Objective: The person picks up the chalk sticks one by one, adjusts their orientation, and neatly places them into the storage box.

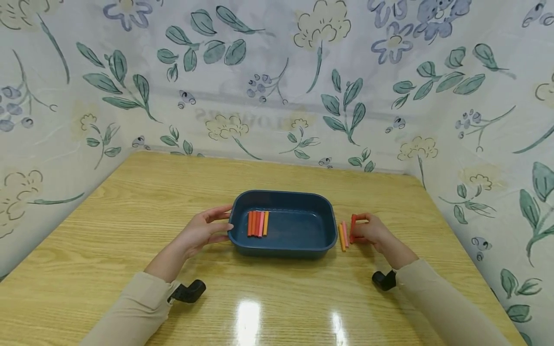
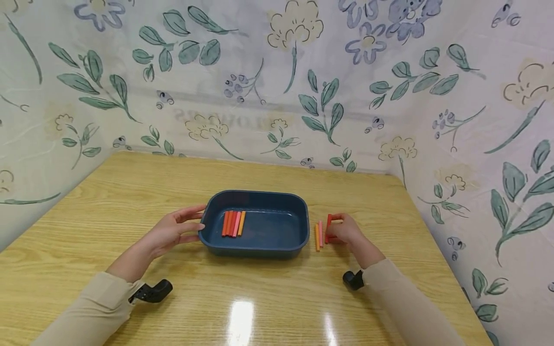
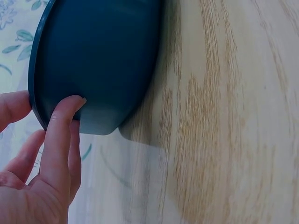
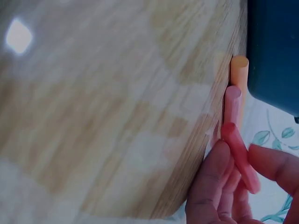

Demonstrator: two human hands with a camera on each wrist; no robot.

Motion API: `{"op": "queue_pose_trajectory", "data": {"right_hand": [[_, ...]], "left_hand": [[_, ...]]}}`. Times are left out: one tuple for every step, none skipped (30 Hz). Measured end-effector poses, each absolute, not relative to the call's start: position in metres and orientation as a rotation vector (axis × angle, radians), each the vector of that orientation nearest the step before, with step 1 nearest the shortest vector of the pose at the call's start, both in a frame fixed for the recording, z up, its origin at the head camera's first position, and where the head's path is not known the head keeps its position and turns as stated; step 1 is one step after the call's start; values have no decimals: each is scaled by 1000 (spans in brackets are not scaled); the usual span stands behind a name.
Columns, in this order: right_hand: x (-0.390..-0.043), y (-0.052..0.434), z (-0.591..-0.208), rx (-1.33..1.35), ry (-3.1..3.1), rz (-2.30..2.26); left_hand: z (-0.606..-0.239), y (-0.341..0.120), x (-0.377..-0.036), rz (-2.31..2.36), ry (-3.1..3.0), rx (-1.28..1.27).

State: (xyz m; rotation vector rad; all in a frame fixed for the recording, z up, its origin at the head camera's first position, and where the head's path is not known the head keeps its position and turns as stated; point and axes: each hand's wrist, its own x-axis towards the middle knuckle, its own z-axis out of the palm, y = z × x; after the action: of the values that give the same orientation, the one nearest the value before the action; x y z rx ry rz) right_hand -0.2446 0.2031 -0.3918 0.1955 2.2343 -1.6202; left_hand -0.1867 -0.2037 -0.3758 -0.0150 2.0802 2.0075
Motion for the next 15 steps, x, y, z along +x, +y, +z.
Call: {"op": "queue_pose_trajectory", "data": {"right_hand": [[-245,203,-392,211,2231,-1631],[-245,203,-391,225,2220,-1650],[-245,203,-391,247,2205,-1676],[-245,203,-390,259,2188,-1702],[-245,203,-389,271,2169,-1728],[-245,204,-388,274,2156,-1751],[-245,204,-387,278,2144,-1771],[-245,204,-385,274,2128,-1793],[-245,203,-384,272,2114,-1808],[-245,203,-382,266,2102,-1819],[-246,202,-380,259,2091,-1829],[-246,201,-378,246,2083,-1833],[-246,200,-377,236,2071,-1839],[-246,199,-375,223,2057,-1847],[-247,197,-373,215,2045,-1851]], "left_hand": [[-376,-204,-187,2009,2078,-16],[-376,-203,-187,2011,2077,-17],[-376,-203,-187,2013,2076,-14],[-376,-203,-187,2016,2074,-10],[-376,-203,-188,2017,2073,-7],[-376,-203,-188,2018,2072,-6],[-376,-203,-188,2021,2070,-5],[-376,-203,-188,2021,2070,-8],[-376,-203,-189,2021,2071,-10],[-376,-203,-189,2019,2072,-11],[-376,-203,-188,2016,2074,-14],[-376,-203,-188,2014,2075,-14],[-376,-203,-188,2012,2077,-15],[-376,-204,-188,2010,2078,-14],[-376,-204,-187,2009,2079,-11]]}}
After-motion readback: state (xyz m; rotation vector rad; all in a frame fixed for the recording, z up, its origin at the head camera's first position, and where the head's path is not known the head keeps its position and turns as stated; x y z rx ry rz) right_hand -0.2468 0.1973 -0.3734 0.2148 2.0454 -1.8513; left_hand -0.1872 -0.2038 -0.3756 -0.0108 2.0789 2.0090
